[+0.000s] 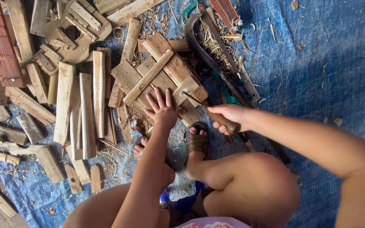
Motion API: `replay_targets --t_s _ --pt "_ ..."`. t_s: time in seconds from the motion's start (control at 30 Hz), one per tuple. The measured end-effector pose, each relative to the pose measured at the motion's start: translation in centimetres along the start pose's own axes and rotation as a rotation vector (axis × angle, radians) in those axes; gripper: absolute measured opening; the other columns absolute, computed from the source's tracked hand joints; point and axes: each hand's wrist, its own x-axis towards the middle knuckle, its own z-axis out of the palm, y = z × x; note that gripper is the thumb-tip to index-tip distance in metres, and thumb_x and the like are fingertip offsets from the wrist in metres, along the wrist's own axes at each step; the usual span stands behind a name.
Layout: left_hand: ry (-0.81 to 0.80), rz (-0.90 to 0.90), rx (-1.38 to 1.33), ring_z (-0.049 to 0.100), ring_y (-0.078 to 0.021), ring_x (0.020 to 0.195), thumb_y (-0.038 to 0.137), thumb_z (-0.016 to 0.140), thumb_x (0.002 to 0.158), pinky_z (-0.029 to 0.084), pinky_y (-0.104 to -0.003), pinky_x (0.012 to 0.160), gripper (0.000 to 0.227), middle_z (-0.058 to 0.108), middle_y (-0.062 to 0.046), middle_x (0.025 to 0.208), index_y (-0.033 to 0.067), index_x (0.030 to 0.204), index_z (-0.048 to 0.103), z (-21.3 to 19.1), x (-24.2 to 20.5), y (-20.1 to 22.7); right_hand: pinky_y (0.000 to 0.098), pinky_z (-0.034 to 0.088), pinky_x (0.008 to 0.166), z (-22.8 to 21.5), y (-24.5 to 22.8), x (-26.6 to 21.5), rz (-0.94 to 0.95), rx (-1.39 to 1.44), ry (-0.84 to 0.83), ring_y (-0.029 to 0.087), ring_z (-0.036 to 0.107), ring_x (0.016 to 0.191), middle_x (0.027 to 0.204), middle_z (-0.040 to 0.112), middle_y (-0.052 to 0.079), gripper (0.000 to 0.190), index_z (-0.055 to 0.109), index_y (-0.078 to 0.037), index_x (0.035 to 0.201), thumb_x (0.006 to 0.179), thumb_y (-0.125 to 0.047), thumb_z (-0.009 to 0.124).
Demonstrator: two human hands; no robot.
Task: Using a curved blade to chop and shave small pieces of wood on a blue tarp, surrounded by guitar components.
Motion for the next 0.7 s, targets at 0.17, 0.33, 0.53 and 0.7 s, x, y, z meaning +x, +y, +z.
replay_targets --t_s 0.17,0.33,0.53,0.7 --pt "0.037 -0.02 -0.047 -0.025 -0.0524 0.15 0.064 0.044 0.102 0.008 -0.081 0.113 0.092 -0.023 -0.014 0.171 0.0248 0.167 -0.009 0.1 0.8 -0.3 0.0351 0.057 0.046 1.1 0.4 1.1 -0.033 0.035 -0.026 0.02 0.059 0.053 0.075 0.059 0.011 0.061 0.034 -0.023 0.154 0.102 -0.05 0.054" --pt "0.076 -0.003 -0.038 -0.021 -0.0526 0.151 0.063 0.043 0.104 0.011 -0.08 0.114 0.09 -0.02 -0.015 0.171 0.0244 0.167 -0.009 0.4 0.5 -0.3 0.0431 0.065 0.048 2.1 0.2 -0.8 -0.136 -0.454 0.15 0.029 0.073 0.06 0.081 0.071 0.017 0.074 0.03 -0.013 0.16 0.101 -0.05 0.054" --pt "0.045 -0.02 -0.073 -0.024 -0.0516 0.151 0.065 0.04 0.103 0.008 -0.08 0.113 0.09 -0.022 -0.014 0.171 0.0275 0.166 -0.012 0.4 0.7 -0.1 0.0356 0.056 0.041 -0.2 2.2 0.9 -0.413 -1.468 0.533 0.027 0.071 0.055 0.08 0.071 0.017 0.068 0.023 -0.02 0.165 0.103 -0.034 0.05" --pt "0.038 -0.034 -0.061 -0.026 -0.0504 0.151 0.064 0.039 0.104 0.007 -0.08 0.114 0.088 -0.023 -0.013 0.171 0.0287 0.166 -0.013 0.3 0.7 0.0 0.0445 0.058 0.048 -1.1 1.3 -0.6 -0.503 -1.611 0.652 0.036 0.074 0.062 0.086 0.071 0.023 0.067 0.028 -0.027 0.163 0.102 -0.036 0.053"
